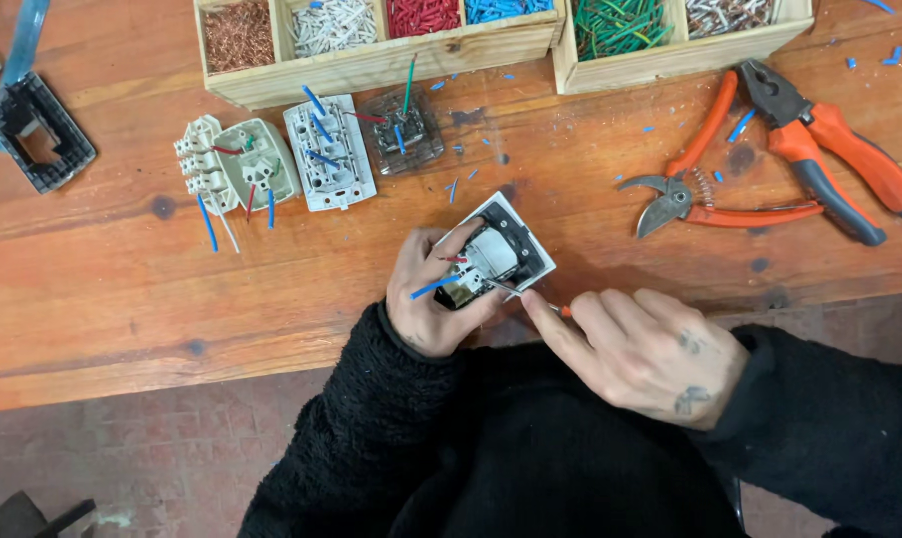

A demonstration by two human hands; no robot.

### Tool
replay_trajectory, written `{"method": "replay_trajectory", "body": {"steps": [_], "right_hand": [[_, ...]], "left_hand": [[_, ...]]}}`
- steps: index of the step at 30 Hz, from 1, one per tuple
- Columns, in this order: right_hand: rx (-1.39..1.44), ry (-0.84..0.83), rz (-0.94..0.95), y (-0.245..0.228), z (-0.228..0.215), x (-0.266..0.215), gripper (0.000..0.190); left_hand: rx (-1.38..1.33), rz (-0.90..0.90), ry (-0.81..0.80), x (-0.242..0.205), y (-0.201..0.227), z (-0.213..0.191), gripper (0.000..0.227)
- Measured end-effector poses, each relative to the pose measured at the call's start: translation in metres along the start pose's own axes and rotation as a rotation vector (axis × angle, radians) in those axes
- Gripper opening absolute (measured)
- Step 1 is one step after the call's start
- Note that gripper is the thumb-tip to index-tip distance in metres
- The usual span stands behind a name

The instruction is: The person uses a screwdriver to tighten screws on electrical switch and socket components, securing blue and red wires into terminal blocks. The person handles multiple white and transparent plastic housings on a wooden workbench.

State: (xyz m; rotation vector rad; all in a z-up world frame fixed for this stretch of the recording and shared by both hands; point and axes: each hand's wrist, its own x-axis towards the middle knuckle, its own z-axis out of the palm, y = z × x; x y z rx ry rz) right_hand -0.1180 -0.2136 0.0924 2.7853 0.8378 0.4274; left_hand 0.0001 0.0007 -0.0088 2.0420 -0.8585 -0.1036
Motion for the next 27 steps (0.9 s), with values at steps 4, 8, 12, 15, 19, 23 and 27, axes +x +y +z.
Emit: {"method": "replay_trajectory", "body": {"steps": [4, 8, 12, 15, 19, 23, 27], "right_hand": [[0.162, -0.058, 0.119, -0.010, 0.020, -0.010, 0.051], [0.584, -0.052, 0.383, -0.015, 0.027, -0.009, 0.042], [1.227, -0.148, 0.587, -0.005, 0.033, -0.004, 0.039], [1.850, -0.293, 0.963, -0.014, 0.055, -0.015, 0.039], [2.320, -0.247, 1.092, -0.020, 0.050, -0.013, 0.045], [2.464, -0.205, 1.096, -0.024, 0.054, -0.017, 0.045], [1.802, -0.104, 0.845, -0.022, 0.052, -0.017, 0.040]], "left_hand": [[0.016, 0.015, 0.043, 0.001, 0.001, -0.001, 0.065], [0.053, 0.036, 0.039, 0.000, -0.002, -0.001, 0.064], [0.098, 0.043, 0.045, 0.000, -0.001, 0.000, 0.066], [-0.102, 0.019, 0.202, 0.001, -0.003, 0.007, 0.065], [-0.120, 0.017, 0.202, 0.000, -0.004, 0.006, 0.067], [-0.110, 0.043, 0.196, 0.000, -0.004, 0.008, 0.068], [-0.096, 0.040, 0.193, -0.001, -0.004, 0.008, 0.065]]}}
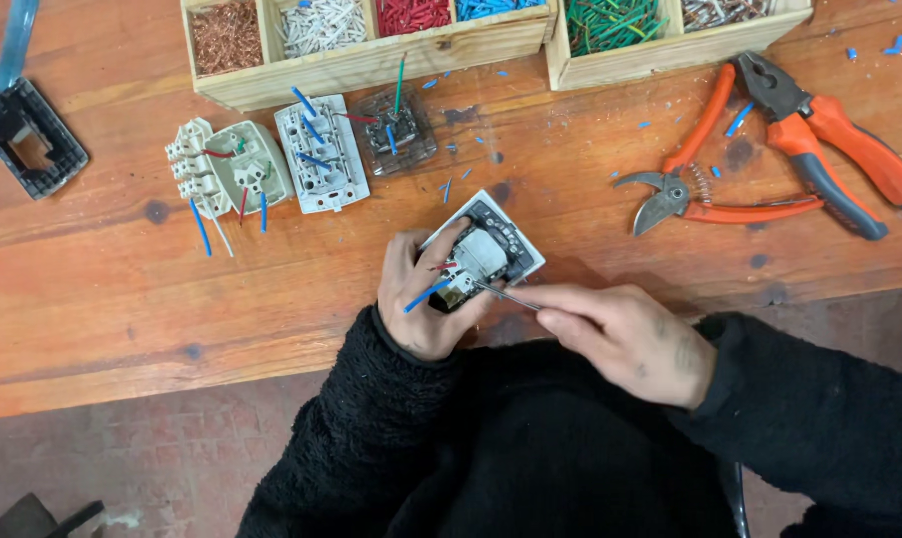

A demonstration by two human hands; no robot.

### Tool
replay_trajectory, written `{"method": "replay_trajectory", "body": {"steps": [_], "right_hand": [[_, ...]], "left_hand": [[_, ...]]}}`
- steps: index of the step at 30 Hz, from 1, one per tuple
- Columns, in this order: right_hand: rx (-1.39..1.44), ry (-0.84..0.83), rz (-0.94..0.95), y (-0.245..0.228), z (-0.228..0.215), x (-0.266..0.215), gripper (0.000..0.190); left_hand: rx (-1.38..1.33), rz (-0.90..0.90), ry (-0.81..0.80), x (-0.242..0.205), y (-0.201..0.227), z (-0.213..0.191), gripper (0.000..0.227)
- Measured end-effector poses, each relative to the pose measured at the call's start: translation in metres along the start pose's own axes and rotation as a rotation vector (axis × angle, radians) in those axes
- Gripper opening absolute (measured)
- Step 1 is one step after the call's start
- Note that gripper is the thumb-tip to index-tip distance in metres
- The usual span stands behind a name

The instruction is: The person uses a screwdriver to tighten screws on electrical switch and socket components, securing blue and red wires into terminal blocks. The person handles multiple white and transparent plastic housings on a wooden workbench.

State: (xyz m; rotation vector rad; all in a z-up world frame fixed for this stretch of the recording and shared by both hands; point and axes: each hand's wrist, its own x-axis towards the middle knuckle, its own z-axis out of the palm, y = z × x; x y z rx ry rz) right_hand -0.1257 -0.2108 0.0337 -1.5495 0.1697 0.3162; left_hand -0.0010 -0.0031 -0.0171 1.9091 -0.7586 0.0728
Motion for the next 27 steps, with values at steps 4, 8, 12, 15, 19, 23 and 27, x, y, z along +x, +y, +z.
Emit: {"method": "replay_trajectory", "body": {"steps": [4, 8, 12, 15, 19, 23, 27], "right_hand": [[-0.936, 0.139, -0.462, -0.017, 0.000, 0.003, 0.039], [-1.612, 0.298, -0.862, -0.037, 0.003, 0.005, 0.036], [-1.613, 0.345, -1.000, -0.057, 0.002, 0.008, 0.027], [-1.048, 0.353, -0.762, -0.052, 0.006, 0.005, 0.034], [-0.593, 0.358, -0.594, -0.048, 0.008, -0.005, 0.033], [-0.469, 0.447, -0.445, -0.032, 0.010, 0.001, 0.051], [-0.460, 0.237, -0.015, -0.032, -0.008, 0.002, 0.034]], "left_hand": [[0.018, -0.011, -0.015, 0.001, -0.001, -0.003, 0.069], [-0.013, -0.057, 0.002, 0.003, 0.000, -0.002, 0.067], [-0.105, -0.089, 0.047, 0.005, 0.004, -0.004, 0.068], [-0.122, -0.102, 0.092, 0.004, 0.004, -0.004, 0.068], [-0.050, -0.128, 0.018, 0.006, 0.010, -0.011, 0.065], [-0.008, -0.116, 0.034, 0.005, 0.011, -0.013, 0.066], [0.081, -0.020, 0.032, 0.000, 0.008, -0.013, 0.069]]}}
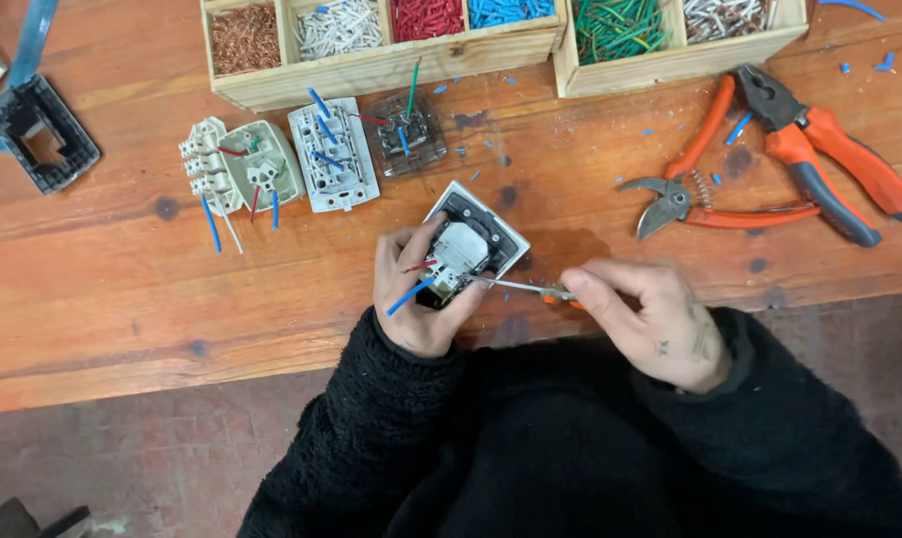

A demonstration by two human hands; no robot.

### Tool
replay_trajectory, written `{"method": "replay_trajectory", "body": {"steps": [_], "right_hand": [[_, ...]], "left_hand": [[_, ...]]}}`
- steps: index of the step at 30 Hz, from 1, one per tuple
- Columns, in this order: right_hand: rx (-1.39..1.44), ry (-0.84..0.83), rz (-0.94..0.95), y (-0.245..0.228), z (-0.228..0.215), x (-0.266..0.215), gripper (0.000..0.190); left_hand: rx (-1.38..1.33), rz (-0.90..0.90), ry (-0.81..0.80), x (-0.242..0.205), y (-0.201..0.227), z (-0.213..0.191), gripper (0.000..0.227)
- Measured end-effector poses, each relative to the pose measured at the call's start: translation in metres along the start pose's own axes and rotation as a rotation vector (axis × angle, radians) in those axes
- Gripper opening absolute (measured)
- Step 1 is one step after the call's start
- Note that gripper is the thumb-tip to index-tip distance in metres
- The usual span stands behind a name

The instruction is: The person uses a screwdriver to tighten screws on electrical switch and socket components, securing blue and red wires into terminal blocks. The person handles multiple white and transparent plastic housings on a wooden workbench.

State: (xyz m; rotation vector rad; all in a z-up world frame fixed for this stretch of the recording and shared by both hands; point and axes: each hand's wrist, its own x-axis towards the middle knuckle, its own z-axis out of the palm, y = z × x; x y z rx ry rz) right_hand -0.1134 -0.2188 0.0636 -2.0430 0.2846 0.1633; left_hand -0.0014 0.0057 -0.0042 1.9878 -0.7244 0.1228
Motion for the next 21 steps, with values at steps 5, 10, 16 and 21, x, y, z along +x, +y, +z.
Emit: {"method": "replay_trajectory", "body": {"steps": [5, 10, 16, 21], "right_hand": [[-0.249, 0.118, -0.356, -0.001, -0.001, 0.002, 0.013], [-0.592, 0.195, -0.945, -0.021, -0.012, 0.009, 0.027], [-1.124, 0.173, -1.154, -0.042, -0.024, 0.007, 0.009], [-0.659, 0.265, -0.866, -0.023, -0.005, -0.002, 0.022]], "left_hand": [[-0.003, 0.011, -0.044, 0.002, -0.002, 0.002, 0.068], [-0.080, -0.046, -0.037, 0.003, 0.001, -0.002, 0.066], [-0.123, -0.093, -0.079, 0.005, -0.002, -0.001, 0.065], [-0.193, -0.150, -0.016, 0.004, 0.001, -0.002, 0.066]]}}
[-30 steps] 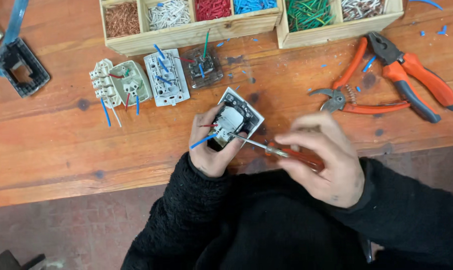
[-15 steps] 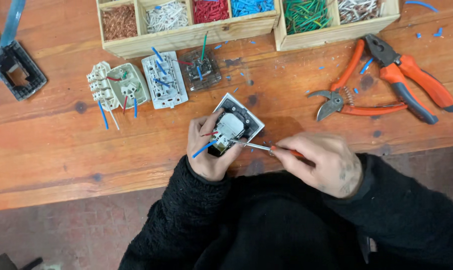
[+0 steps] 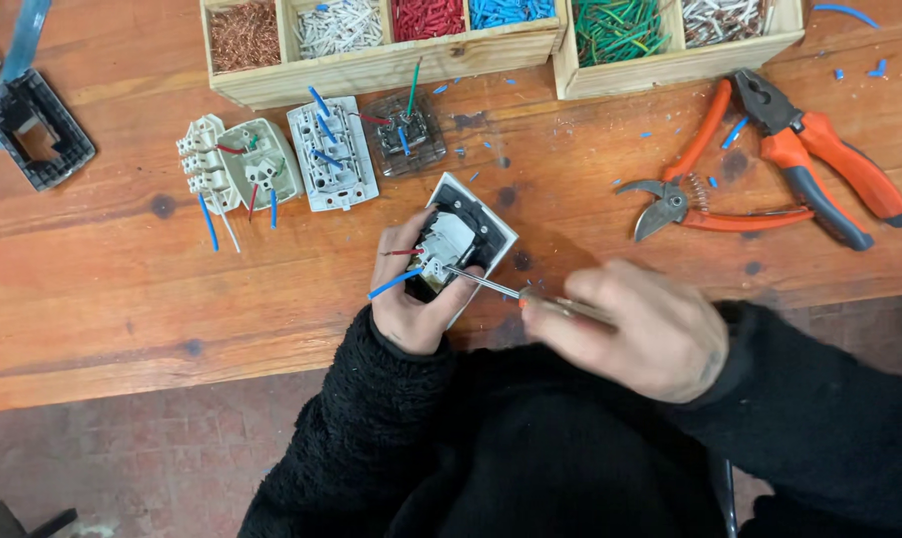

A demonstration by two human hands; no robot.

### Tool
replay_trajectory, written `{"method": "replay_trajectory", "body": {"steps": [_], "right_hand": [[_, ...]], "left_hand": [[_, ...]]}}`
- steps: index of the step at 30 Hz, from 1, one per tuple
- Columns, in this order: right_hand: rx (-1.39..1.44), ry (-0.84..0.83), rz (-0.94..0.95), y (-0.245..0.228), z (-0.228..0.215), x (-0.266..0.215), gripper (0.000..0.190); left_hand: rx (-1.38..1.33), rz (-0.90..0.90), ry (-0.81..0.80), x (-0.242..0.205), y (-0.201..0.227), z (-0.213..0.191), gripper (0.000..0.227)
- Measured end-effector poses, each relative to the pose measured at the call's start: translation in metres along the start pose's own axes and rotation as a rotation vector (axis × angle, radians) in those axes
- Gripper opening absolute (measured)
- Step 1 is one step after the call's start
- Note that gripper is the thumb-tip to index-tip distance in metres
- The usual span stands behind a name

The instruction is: The person uses a screwdriver to tighten screws on electrical switch and socket components, securing blue and red wires into terminal blocks. The person handles multiple white and transparent plastic housings on a wooden workbench.

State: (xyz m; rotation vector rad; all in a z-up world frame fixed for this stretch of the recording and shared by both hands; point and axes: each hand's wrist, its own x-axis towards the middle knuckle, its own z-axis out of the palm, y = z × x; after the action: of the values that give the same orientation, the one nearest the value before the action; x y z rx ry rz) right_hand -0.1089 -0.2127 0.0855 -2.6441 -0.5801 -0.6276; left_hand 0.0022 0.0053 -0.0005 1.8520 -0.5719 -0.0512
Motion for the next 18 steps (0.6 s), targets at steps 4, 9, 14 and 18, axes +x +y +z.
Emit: {"method": "replay_trajectory", "body": {"steps": [4, 9, 14, 18], "right_hand": [[0.586, 0.100, 0.369, -0.005, 0.024, -0.017, 0.043], [0.762, -0.057, 0.742, -0.004, 0.025, -0.024, 0.049], [0.422, -0.031, 0.482, -0.007, 0.017, -0.013, 0.023], [-0.061, -0.068, 0.126, -0.013, -0.002, -0.001, 0.031]], "left_hand": [[0.002, -0.034, 0.042, -0.001, 0.002, 0.001, 0.065], [0.165, 0.016, 0.081, -0.002, 0.002, -0.001, 0.069], [-0.004, 0.179, 0.207, -0.003, -0.011, 0.006, 0.073], [0.138, 0.075, 0.038, -0.002, -0.001, 0.000, 0.070]]}}
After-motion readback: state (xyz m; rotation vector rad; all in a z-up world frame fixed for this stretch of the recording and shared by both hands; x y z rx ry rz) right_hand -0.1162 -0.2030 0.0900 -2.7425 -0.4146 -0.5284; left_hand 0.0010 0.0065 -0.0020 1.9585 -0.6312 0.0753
